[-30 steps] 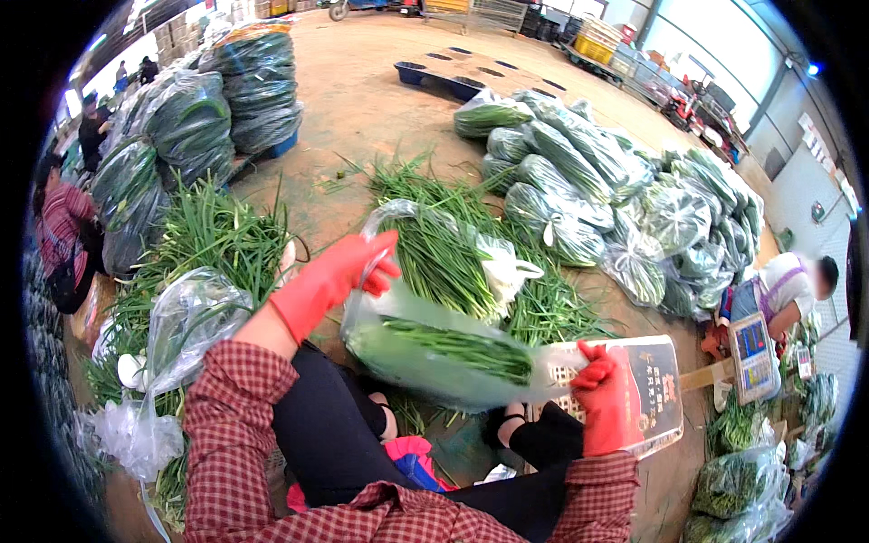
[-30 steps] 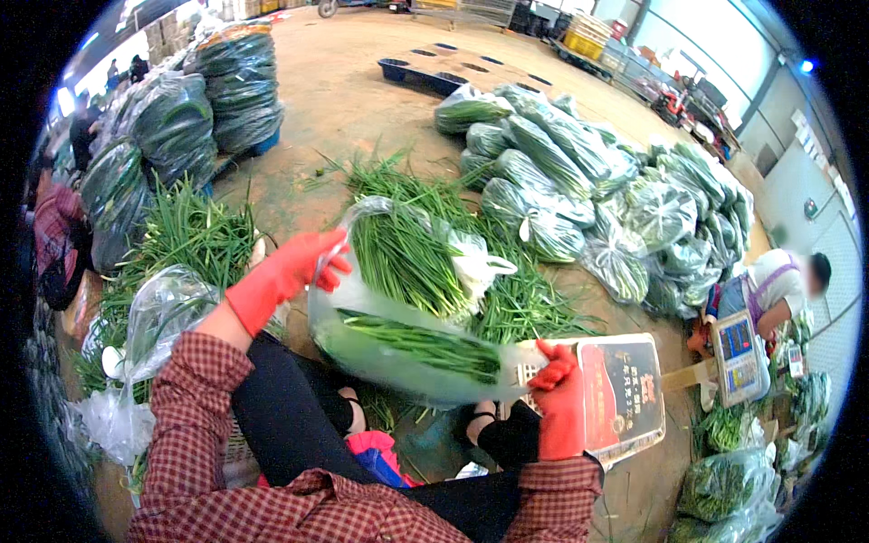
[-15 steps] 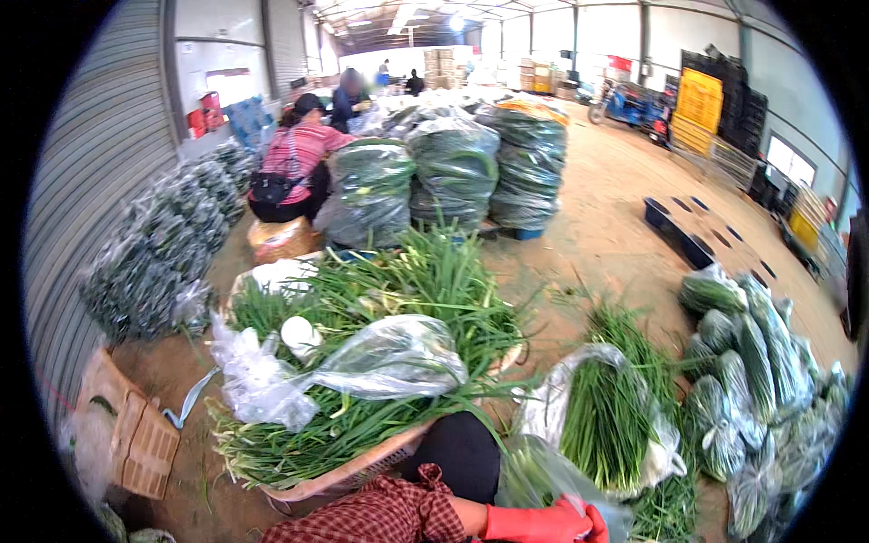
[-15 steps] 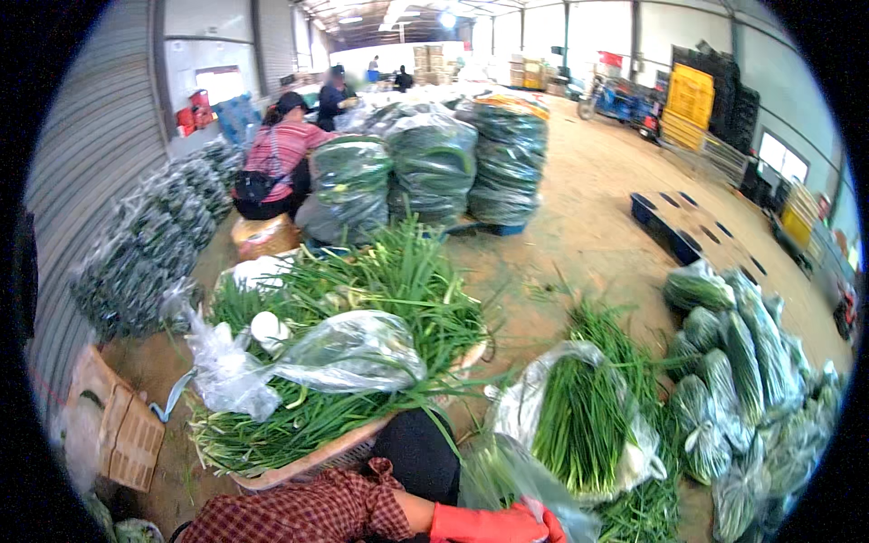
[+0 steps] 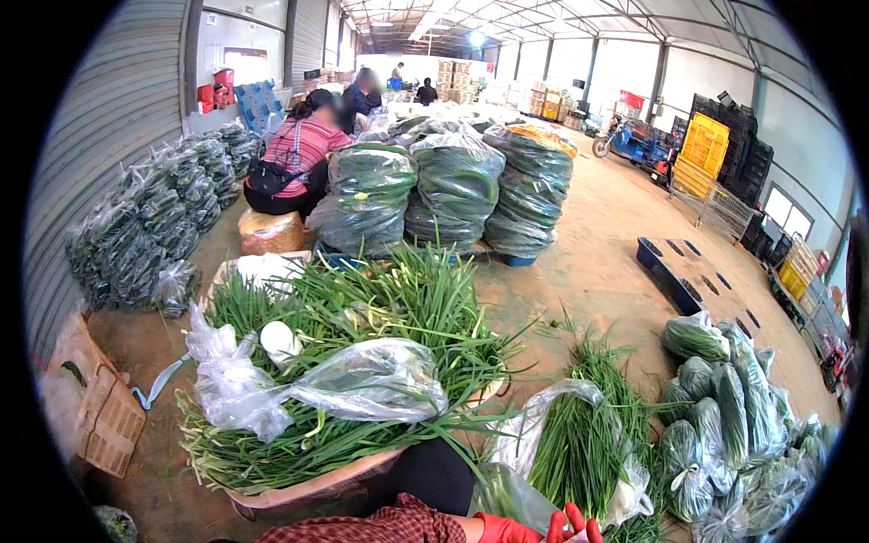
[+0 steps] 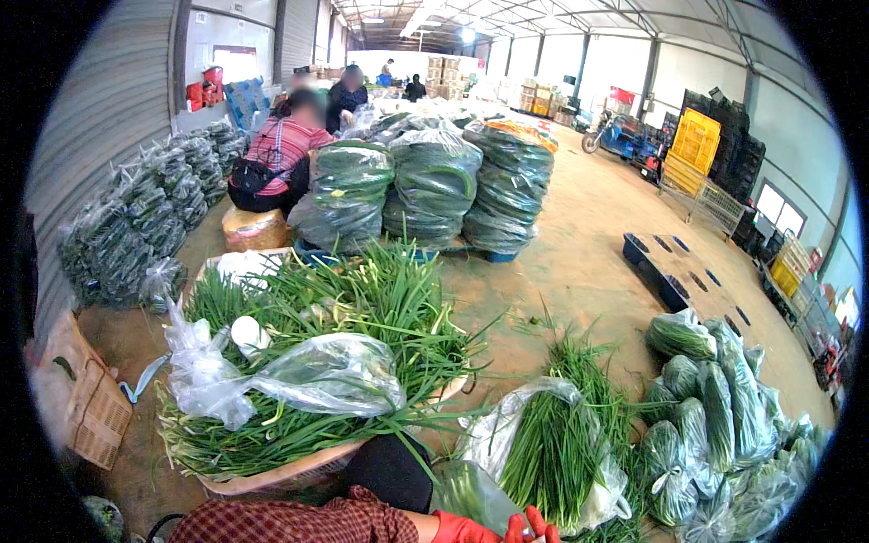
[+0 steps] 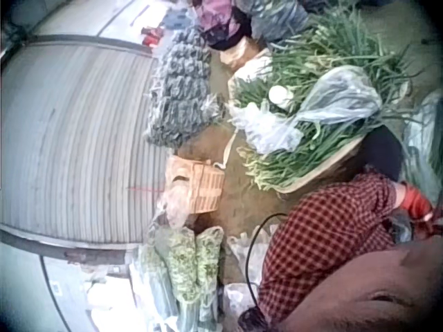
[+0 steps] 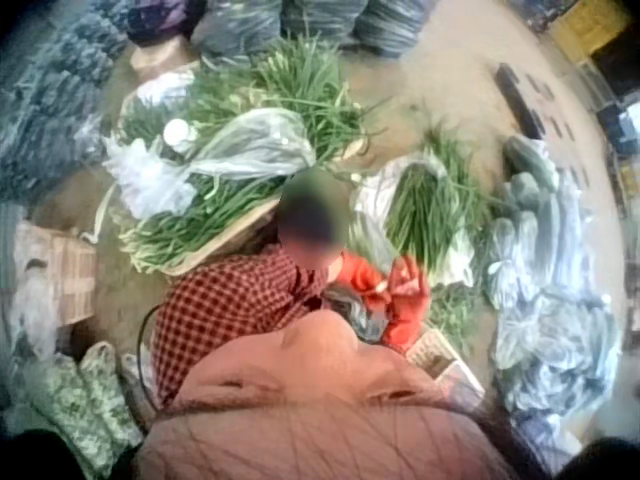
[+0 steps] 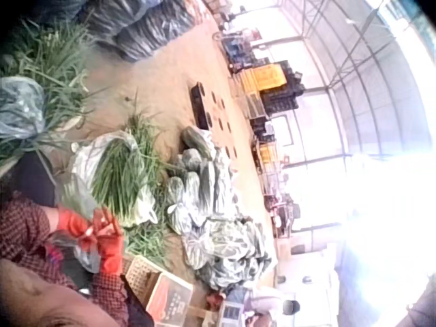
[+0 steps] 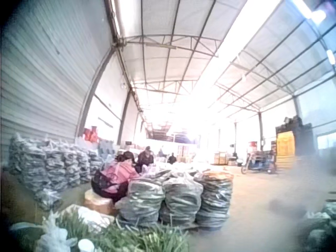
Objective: The person sorts bunches of green chives and places them into plastic bags by hand while sitting in an agricultural warehouse. They gather the chives, align the ends, and tuck them into clear plastic bags.
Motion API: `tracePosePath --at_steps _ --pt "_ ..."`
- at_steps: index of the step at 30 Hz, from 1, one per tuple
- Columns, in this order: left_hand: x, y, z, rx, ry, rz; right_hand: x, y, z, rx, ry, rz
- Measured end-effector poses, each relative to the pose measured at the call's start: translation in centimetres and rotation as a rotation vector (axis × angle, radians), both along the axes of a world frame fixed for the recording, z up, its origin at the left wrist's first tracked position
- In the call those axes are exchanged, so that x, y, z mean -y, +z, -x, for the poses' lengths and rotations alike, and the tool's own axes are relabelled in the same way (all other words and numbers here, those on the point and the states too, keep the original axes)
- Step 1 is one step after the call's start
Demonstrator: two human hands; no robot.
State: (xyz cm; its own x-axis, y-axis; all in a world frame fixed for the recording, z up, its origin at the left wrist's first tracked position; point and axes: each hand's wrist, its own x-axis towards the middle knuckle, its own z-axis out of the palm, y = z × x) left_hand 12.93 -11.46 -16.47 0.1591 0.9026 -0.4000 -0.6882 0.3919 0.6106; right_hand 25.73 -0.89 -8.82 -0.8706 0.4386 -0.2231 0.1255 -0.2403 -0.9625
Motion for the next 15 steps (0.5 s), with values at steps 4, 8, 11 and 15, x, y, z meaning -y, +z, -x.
tracePosePath --at_steps 4,8,11,15 --pt "-1.5 -0.4 -0.6 -0.185 -0.007 -0.038 -1.9 -0.4 -0.6 -0.258 0.039 0.914" --pt "-3.6 -4.5 0.3 -0.369 0.298 0.289 -0.5 -4.9 -2.4 0.092 -0.207 0.212" --pt "-4.1 -7.2 3.0 -0.38 0.216 0.567 1.2 -4.3 -0.3 0.055 -0.304 0.339" --pt "-3.6 -5.6 2.0 -0.499 0.301 -0.097 1.9 -3.9 -0.8 0.055 -0.347 0.32"
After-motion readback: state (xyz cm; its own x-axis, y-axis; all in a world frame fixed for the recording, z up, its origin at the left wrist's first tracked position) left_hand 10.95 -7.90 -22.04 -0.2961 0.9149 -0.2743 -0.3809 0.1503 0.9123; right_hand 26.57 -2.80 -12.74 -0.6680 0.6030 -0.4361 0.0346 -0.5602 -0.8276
